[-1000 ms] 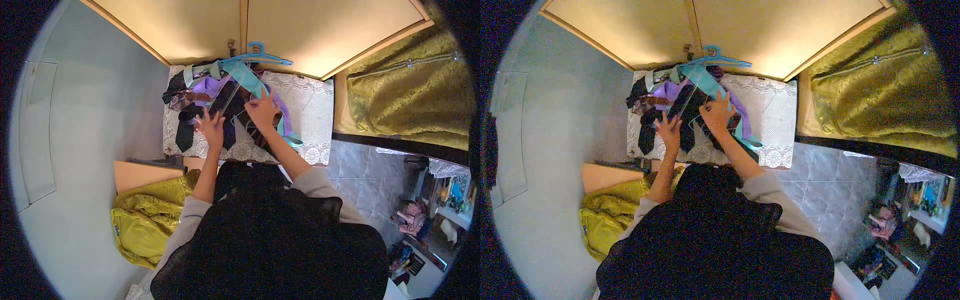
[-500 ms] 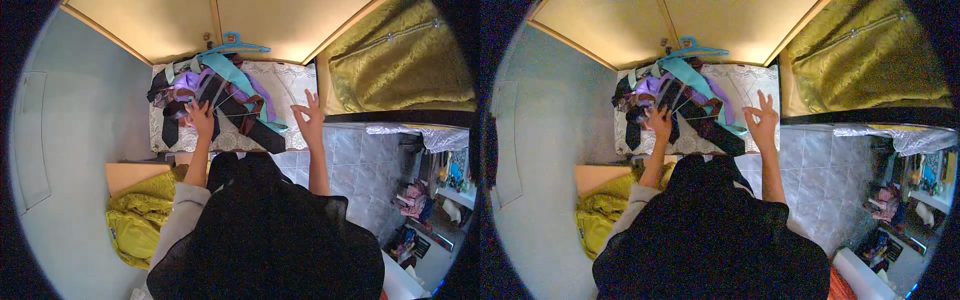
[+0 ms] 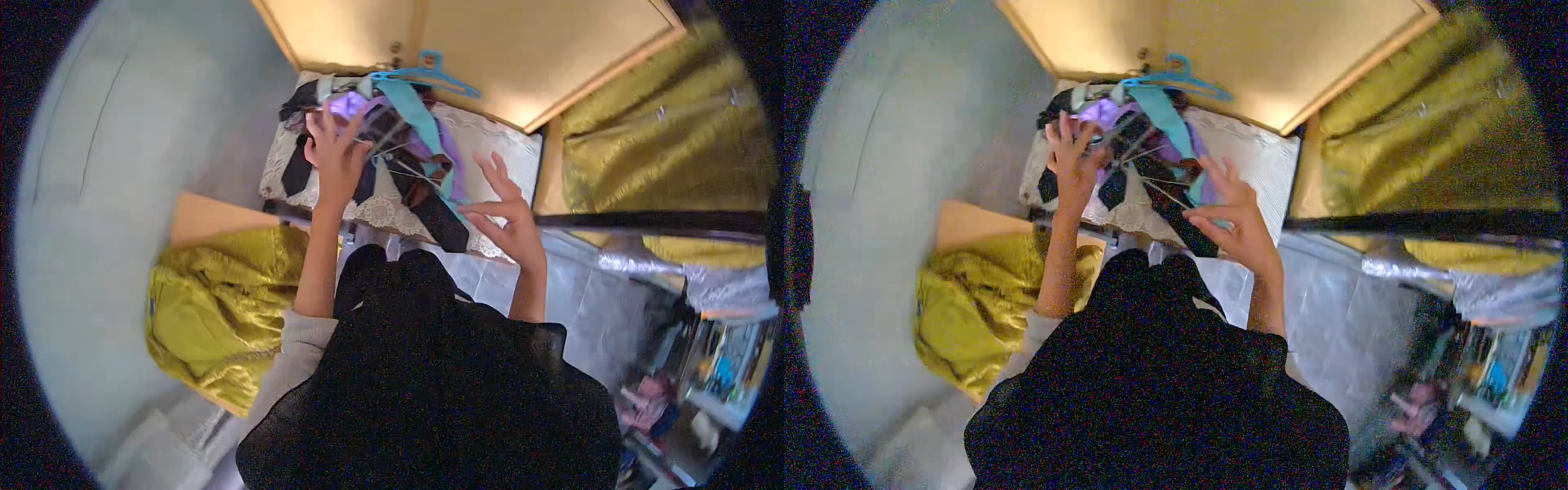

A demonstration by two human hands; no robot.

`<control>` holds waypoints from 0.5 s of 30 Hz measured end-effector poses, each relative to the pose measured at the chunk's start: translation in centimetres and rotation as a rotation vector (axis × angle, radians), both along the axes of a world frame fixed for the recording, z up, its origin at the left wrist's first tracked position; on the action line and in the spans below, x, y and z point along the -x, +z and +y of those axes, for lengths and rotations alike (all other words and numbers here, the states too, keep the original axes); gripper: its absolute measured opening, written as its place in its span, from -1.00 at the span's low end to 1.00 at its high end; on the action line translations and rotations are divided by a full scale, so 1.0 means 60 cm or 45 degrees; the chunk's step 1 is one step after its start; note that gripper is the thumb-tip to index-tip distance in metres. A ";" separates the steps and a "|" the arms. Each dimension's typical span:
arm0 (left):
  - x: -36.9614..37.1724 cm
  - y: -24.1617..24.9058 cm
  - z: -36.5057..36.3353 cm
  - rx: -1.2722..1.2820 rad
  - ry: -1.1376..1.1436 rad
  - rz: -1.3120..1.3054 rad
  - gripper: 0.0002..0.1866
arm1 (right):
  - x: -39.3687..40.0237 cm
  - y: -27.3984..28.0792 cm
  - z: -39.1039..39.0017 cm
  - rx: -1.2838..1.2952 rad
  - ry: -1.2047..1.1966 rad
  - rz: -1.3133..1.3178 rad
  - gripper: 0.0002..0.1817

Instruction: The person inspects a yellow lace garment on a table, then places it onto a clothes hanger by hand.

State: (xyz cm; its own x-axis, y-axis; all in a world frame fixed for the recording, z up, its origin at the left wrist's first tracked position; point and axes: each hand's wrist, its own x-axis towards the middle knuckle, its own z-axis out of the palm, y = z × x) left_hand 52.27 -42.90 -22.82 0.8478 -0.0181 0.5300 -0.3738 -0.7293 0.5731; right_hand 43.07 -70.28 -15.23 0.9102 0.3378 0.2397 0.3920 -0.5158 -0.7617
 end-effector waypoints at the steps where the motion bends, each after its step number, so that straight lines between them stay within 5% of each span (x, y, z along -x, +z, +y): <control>1: 0.020 0.005 0.020 -0.143 0.097 0.095 -0.72 | -0.007 0.007 0.016 -0.064 0.075 0.012 -0.83; 4: 0.079 0.022 0.092 -0.018 0.122 0.152 -0.92 | -0.040 0.001 0.050 -0.131 0.251 0.008 -0.82; 8: 0.170 0.023 0.185 0.274 0.099 0.139 -0.90 | -0.076 -0.016 0.108 -0.206 0.402 0.026 -0.79; 15: 0.346 0.095 0.249 -0.027 0.655 0.150 -0.89 | -0.102 -0.029 0.248 -0.074 0.675 -0.152 -0.84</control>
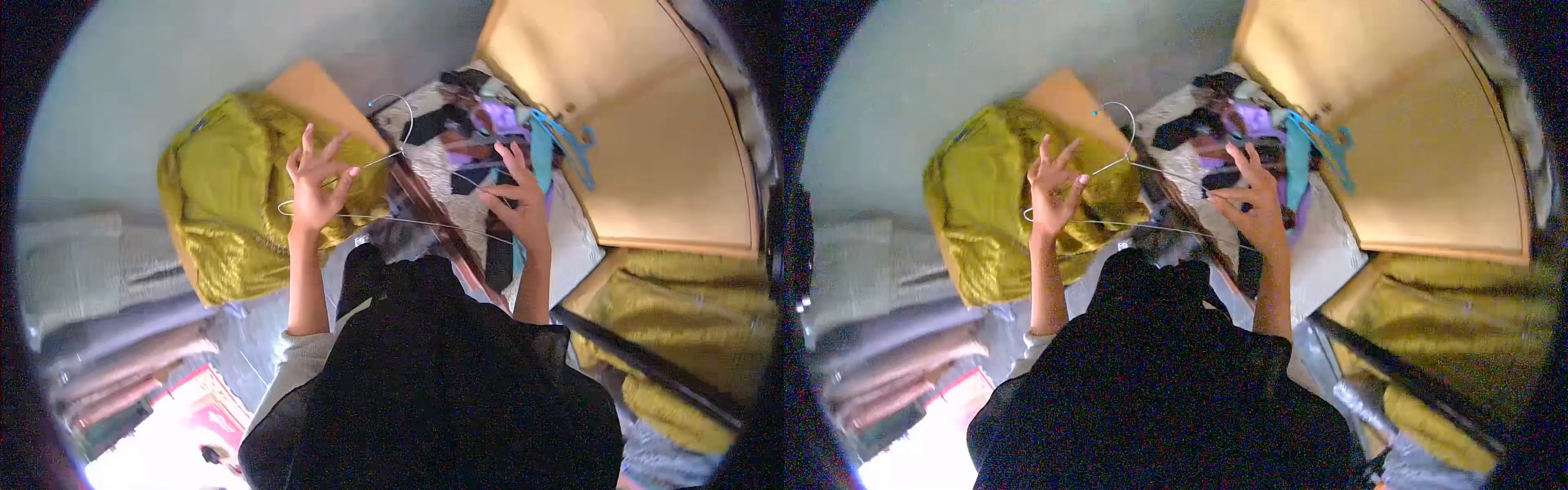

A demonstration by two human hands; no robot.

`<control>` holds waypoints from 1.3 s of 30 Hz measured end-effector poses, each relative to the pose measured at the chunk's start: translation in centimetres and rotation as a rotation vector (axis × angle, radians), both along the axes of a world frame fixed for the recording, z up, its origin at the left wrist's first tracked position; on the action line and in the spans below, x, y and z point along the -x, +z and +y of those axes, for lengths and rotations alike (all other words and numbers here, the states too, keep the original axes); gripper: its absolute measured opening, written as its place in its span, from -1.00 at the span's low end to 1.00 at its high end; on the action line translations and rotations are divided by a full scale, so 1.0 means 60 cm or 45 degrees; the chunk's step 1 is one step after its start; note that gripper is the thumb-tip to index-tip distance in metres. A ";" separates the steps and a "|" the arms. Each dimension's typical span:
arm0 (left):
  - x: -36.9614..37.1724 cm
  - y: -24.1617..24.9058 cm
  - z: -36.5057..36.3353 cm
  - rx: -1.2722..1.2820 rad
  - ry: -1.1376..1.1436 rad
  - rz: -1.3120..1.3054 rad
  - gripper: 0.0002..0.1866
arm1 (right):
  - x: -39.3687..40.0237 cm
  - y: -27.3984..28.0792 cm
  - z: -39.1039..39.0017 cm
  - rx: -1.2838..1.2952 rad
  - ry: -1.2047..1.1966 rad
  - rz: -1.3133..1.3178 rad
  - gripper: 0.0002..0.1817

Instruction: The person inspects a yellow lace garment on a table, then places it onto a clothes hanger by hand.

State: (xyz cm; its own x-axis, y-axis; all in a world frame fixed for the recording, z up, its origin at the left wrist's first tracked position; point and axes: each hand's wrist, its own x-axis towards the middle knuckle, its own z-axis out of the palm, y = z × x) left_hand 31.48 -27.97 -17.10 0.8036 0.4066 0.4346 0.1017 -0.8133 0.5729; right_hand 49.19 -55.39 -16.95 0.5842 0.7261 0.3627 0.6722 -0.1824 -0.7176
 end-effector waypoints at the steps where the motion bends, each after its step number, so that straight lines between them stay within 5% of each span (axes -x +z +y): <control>1: 0.024 0.007 0.008 -0.072 0.093 0.016 -0.89 | 0.001 -0.004 0.025 -0.011 0.055 0.003 -0.84; 17: 0.392 0.009 0.235 -0.015 0.838 -0.043 -0.87 | 0.172 -0.060 0.422 0.072 0.689 0.454 -0.84; 22: 0.443 0.012 0.332 -0.043 0.862 -0.054 -0.86 | 0.197 -0.109 0.584 -0.060 0.555 0.668 -0.62; 27: 0.455 0.019 0.399 -0.070 0.838 -0.034 -0.89 | 0.181 -0.172 0.771 0.004 0.381 0.406 -0.59; 29: 0.453 0.015 0.416 -0.092 0.841 0.010 -0.91 | 0.207 -0.179 0.820 0.339 -0.070 -0.318 -0.56; 34: 0.452 -0.004 0.447 -0.114 0.941 0.095 -0.92 | 0.189 -0.216 0.866 0.679 -0.207 -0.703 -0.52; 37: 0.455 -0.013 0.460 -0.041 1.045 0.135 -0.91 | 0.151 -0.219 0.880 0.741 -0.281 -0.130 -0.52; 39: 0.453 -0.025 0.473 -0.007 1.095 0.143 -0.89 | 0.121 -0.210 0.869 0.432 -0.250 0.190 -0.50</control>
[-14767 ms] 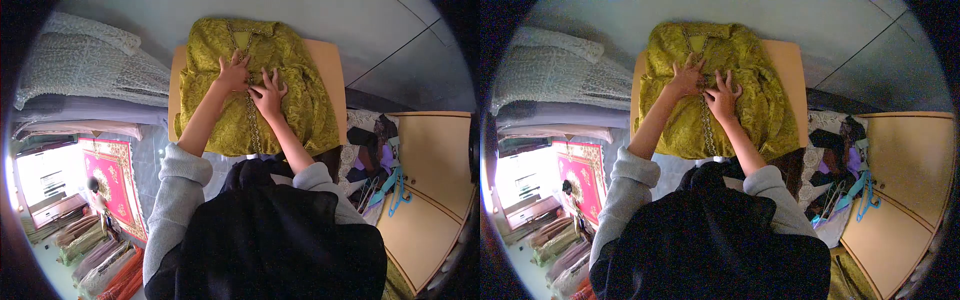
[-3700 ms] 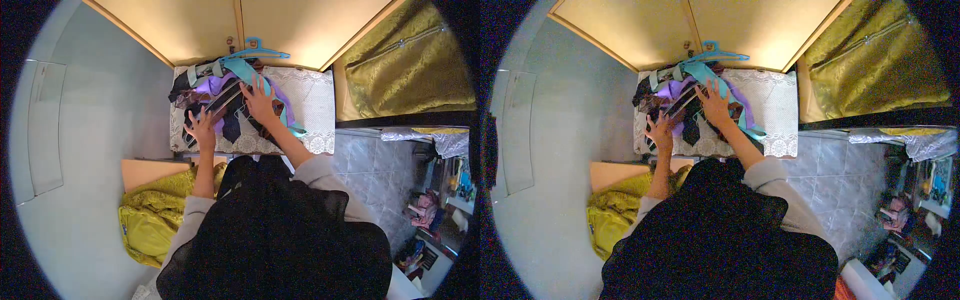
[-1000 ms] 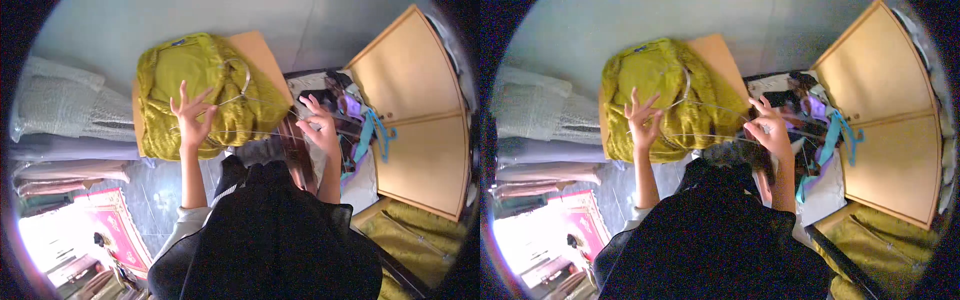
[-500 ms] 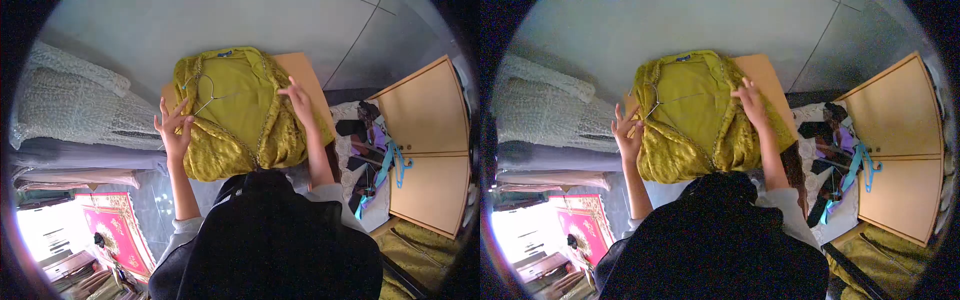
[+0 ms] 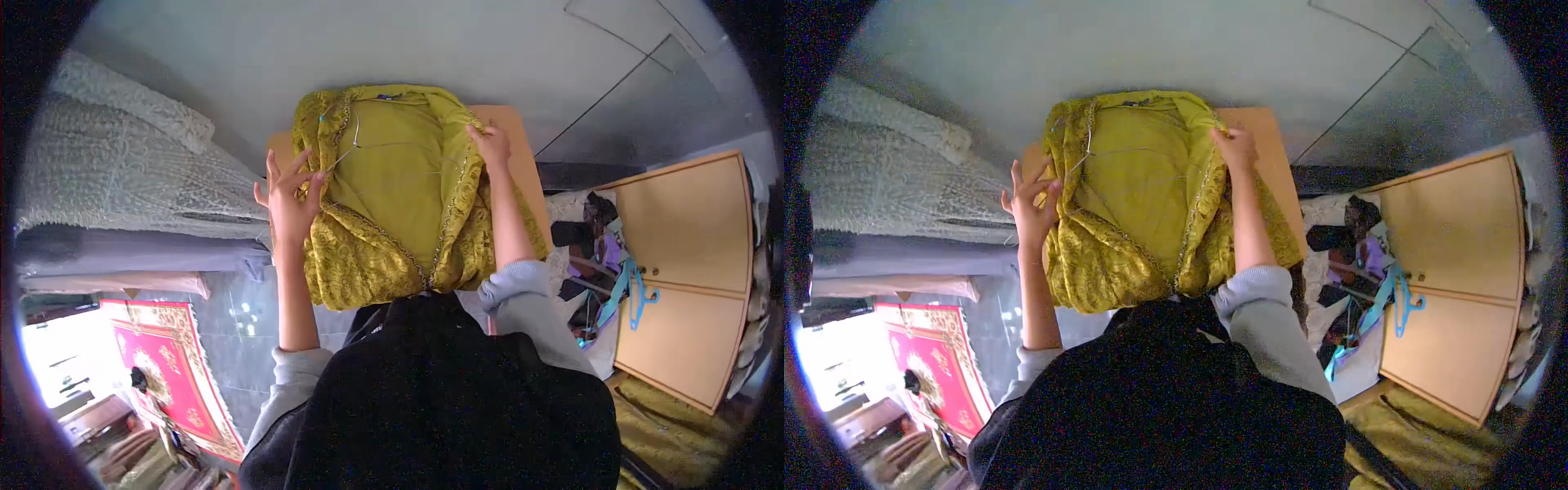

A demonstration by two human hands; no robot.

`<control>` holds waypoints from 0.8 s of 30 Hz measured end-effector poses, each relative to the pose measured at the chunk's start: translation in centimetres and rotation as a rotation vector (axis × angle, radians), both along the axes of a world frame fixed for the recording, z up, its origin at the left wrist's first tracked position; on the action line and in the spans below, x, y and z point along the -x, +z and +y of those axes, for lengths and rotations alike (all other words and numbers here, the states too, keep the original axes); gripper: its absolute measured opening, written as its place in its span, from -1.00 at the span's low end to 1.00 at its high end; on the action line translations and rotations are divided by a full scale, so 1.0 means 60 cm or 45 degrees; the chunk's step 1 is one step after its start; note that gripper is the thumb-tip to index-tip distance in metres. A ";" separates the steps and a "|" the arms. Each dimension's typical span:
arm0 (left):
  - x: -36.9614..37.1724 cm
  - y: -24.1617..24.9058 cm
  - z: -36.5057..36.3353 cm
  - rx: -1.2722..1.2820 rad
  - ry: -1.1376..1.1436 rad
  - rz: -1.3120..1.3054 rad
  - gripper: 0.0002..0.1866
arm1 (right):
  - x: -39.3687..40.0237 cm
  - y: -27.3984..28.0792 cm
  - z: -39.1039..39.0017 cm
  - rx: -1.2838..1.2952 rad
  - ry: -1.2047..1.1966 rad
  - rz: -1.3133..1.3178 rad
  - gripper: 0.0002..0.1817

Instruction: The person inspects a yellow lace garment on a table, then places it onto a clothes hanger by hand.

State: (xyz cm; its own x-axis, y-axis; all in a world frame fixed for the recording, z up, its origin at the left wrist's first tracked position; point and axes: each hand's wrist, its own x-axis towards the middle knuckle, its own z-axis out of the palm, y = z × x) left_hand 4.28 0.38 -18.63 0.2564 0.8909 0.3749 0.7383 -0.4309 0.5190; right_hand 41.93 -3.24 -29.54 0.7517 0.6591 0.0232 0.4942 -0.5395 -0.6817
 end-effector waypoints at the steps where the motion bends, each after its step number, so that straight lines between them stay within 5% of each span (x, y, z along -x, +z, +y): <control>1: -0.001 -0.006 0.008 0.018 0.031 0.011 -0.88 | -0.022 -0.015 0.003 -0.218 0.064 0.165 -0.50; 2: -0.007 -0.008 0.015 -0.008 0.067 0.056 -0.86 | -0.021 -0.008 0.007 -0.212 0.082 0.156 -0.50; 4: -0.021 -0.014 0.032 0.032 0.097 0.039 -0.85 | -0.018 0.005 -0.002 -0.750 0.113 -0.084 -0.51; 5: -0.030 -0.016 0.041 0.065 0.109 0.034 -0.84 | -0.005 0.061 -0.019 -0.419 0.081 0.421 -0.53; 6: -0.044 -0.009 0.046 0.110 0.131 0.047 -0.81 | 0.003 0.080 -0.023 -0.415 0.084 0.419 -0.53; 19: -0.190 -0.062 0.136 0.446 0.019 0.007 -0.75 | 0.076 0.103 -0.022 -0.636 0.451 -0.065 -0.65; 24: -0.229 -0.078 0.149 0.362 0.033 -0.009 -0.77 | 0.157 0.115 -0.027 -0.310 0.616 -0.360 -0.72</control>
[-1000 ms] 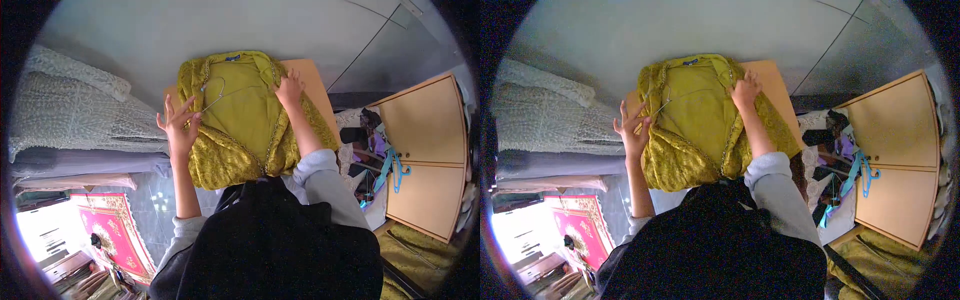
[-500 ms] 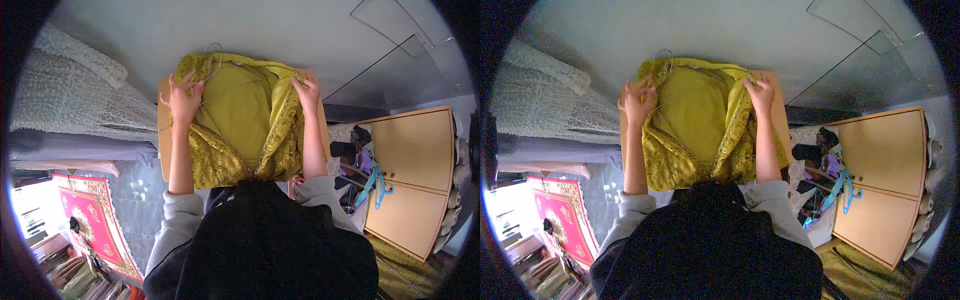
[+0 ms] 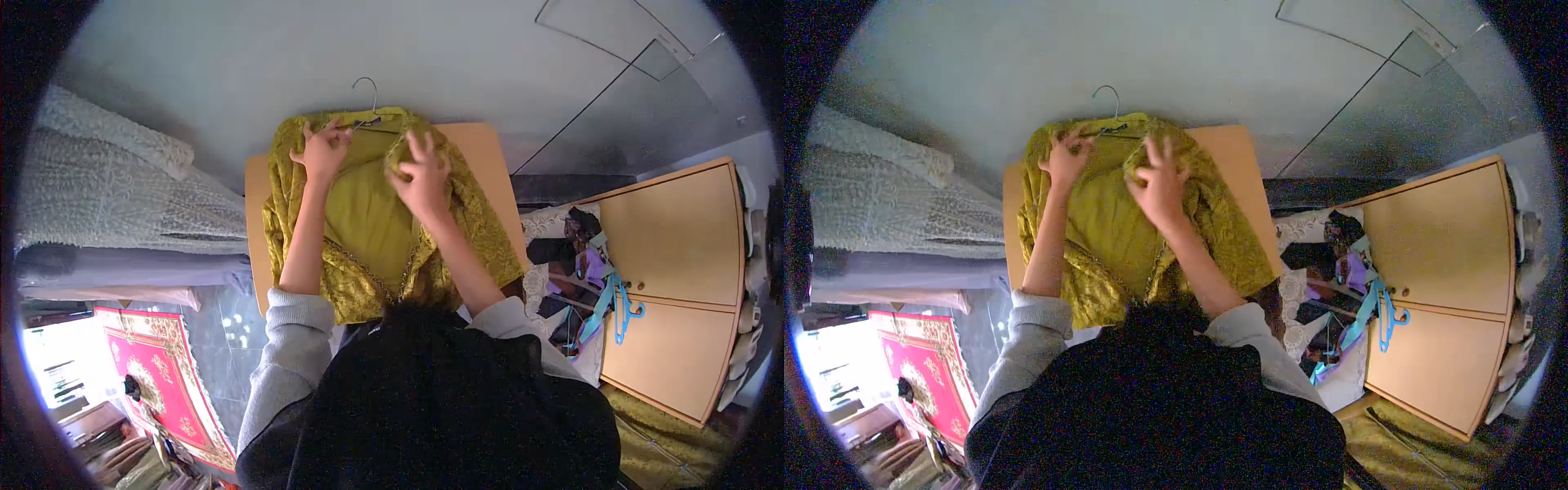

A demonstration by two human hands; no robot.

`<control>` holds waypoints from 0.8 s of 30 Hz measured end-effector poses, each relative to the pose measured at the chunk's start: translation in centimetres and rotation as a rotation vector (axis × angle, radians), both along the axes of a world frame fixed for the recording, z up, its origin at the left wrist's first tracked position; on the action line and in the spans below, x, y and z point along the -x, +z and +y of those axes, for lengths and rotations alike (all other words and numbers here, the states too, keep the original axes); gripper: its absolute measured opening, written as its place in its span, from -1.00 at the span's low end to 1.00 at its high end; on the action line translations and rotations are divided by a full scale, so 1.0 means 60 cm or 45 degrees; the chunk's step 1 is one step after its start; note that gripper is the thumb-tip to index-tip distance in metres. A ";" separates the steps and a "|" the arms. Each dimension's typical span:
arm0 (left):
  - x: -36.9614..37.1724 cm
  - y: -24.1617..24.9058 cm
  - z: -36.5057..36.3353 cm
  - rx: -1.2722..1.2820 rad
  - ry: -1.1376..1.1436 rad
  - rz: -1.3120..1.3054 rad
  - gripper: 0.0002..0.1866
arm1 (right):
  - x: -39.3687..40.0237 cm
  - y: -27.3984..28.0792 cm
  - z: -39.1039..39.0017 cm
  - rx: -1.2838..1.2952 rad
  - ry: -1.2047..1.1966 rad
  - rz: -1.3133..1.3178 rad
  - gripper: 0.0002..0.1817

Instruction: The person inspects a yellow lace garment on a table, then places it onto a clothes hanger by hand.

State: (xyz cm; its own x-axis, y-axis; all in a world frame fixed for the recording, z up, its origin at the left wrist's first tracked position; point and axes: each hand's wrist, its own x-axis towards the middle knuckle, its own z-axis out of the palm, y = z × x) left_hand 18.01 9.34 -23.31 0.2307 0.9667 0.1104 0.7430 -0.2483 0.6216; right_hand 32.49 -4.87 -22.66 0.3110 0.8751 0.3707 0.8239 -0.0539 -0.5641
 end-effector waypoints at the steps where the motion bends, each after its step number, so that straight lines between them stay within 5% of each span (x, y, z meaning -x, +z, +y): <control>1: -0.004 0.002 0.003 -0.010 -0.002 0.005 -0.77 | 0.008 -0.004 0.000 -0.025 0.063 -0.039 -0.76; 4: -0.007 0.007 0.003 -0.047 -0.006 0.063 -0.79 | 0.025 -0.034 0.004 0.022 0.148 -0.168 -0.77; 8: 0.004 0.001 0.001 0.001 -0.007 0.019 -0.80 | 0.027 -0.067 0.012 0.173 0.162 -0.265 -0.55; 13: 0.021 -0.013 -0.006 -0.115 -0.079 -0.004 -0.80 | -0.024 -0.042 0.046 0.063 0.000 0.059 -0.60; 16: 0.023 0.000 -0.027 -0.215 -0.170 0.042 -0.79 | -0.048 -0.039 0.106 -0.039 0.107 0.112 -0.30; 19: 0.032 0.009 -0.037 -0.160 -0.207 0.124 -0.72 | -0.067 -0.021 0.151 0.281 0.420 0.039 -0.47; 24: 0.080 0.036 -0.036 -0.204 0.047 0.285 -0.51 | -0.077 0.003 0.166 0.353 0.617 -0.008 -0.68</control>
State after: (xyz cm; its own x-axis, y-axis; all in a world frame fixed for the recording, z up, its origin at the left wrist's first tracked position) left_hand 13.19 7.16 -21.18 0.2319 0.9492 0.2129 0.8678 -0.3007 0.3956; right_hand 37.09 5.07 -22.48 -0.1529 0.9825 0.1066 0.7947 0.1863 -0.5777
